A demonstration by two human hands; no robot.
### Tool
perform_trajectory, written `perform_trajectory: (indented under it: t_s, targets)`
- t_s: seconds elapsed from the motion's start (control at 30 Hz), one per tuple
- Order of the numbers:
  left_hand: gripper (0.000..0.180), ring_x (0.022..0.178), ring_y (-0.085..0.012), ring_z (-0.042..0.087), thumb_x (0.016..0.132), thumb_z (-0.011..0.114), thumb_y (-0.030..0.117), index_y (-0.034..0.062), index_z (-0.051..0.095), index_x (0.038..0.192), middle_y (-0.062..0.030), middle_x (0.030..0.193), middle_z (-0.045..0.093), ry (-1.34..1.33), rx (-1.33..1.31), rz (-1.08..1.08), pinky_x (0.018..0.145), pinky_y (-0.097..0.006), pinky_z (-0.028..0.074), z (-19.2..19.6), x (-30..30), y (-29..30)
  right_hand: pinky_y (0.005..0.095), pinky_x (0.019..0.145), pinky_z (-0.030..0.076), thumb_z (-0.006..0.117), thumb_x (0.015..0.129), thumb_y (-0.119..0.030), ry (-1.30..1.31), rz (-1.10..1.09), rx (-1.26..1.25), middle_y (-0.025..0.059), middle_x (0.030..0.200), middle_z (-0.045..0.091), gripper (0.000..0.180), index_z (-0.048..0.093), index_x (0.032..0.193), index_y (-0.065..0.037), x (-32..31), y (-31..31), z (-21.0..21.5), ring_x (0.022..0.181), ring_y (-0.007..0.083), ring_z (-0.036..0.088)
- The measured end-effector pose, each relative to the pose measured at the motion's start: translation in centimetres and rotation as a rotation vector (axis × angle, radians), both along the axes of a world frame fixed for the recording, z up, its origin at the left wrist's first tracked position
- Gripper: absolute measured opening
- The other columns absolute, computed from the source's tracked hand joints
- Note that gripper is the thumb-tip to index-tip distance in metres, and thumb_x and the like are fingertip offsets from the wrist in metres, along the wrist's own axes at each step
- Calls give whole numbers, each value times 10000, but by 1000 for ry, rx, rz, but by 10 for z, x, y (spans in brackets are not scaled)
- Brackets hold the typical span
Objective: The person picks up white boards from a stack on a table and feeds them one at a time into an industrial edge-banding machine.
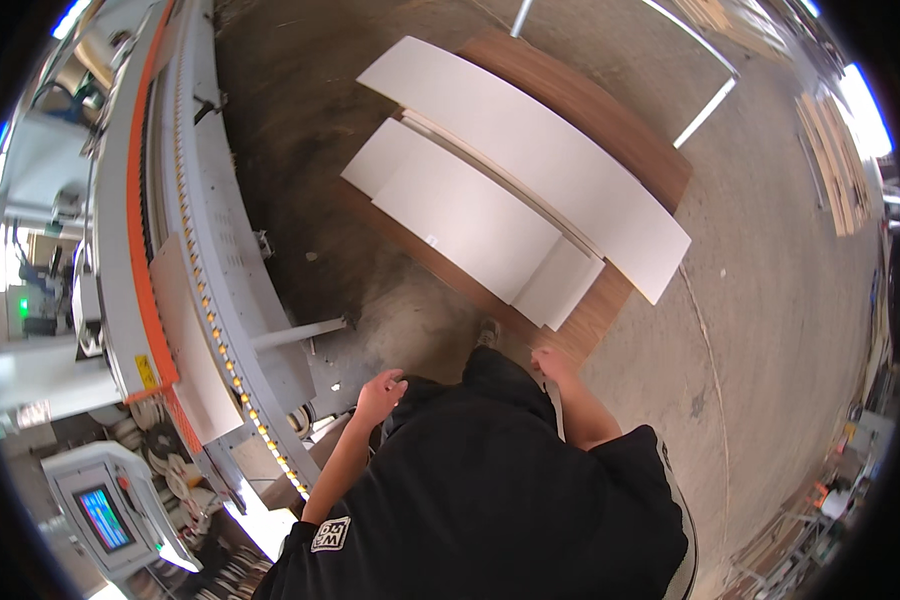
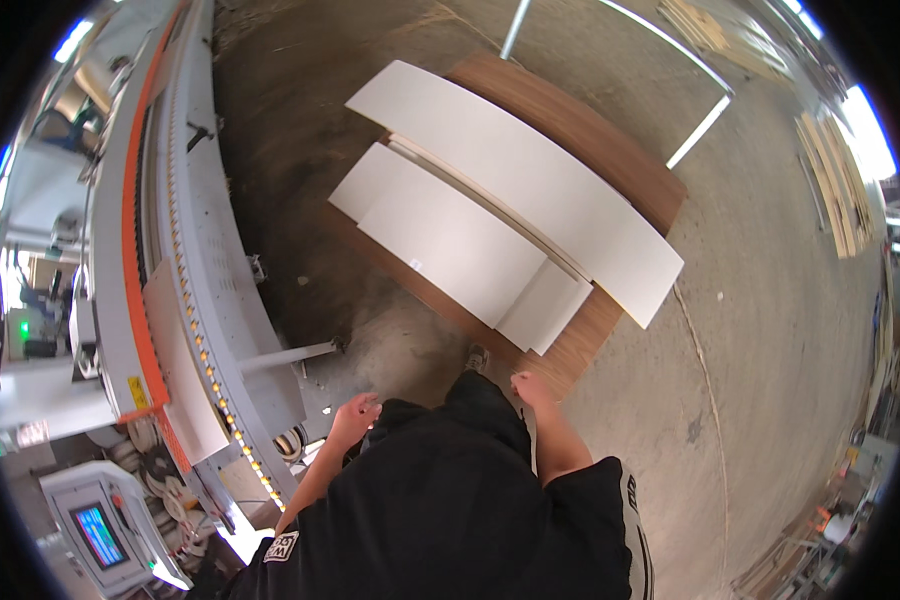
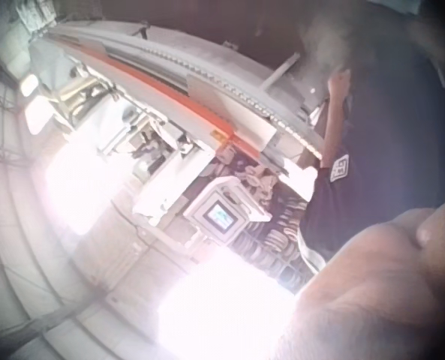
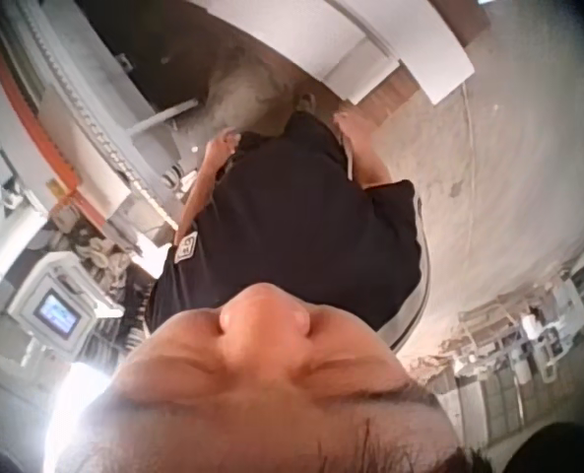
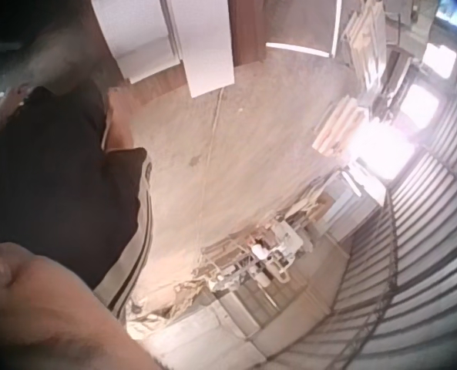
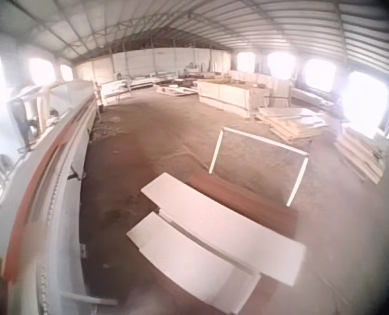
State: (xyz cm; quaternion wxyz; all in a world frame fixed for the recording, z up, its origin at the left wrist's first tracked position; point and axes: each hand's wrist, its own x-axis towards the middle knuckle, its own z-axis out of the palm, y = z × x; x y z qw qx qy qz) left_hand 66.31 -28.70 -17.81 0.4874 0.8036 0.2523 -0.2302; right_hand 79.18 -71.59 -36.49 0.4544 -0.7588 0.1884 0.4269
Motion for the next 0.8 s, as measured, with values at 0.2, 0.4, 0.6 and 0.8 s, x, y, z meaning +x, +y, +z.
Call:
perform_trajectory:
  t_s: [0.2,0.4,0.6,0.8]
  targets:
    - [408,695,-166,675,941,654,304,41,628,1251,-84,841,709,93,-45,-194,688,-304,543,-25,97,-19,291,691,532,605,947,-320,75,-218,35,28,918,739,298,716,1067,-70,75,13,40,785,119,687]
    - [355,678,-136,646,968,612,288,49,638,1229,-71,859,695,394,-317,-83,615,-277,518,-86,193,-22,300,709,531,593,967,-331,127,-412,86,32,993,735,322,691,1113,-62,116,33,12,818,126,686]
    - [296,674,-127,617,963,596,205,46,638,1209,-70,865,679,531,-311,-149,575,-269,488,-189,344,-15,365,839,537,597,988,-320,207,-861,242,48,1064,698,306,636,1160,-70,191,45,-27,968,183,669]
    - [175,596,-144,608,954,540,117,63,612,1104,-46,832,679,318,-295,-75,527,-271,490,-282,497,1,475,1074,440,562,1017,-285,-27,-1351,527,133,1353,563,449,489,1379,-29,302,21,-129,1289,286,525]
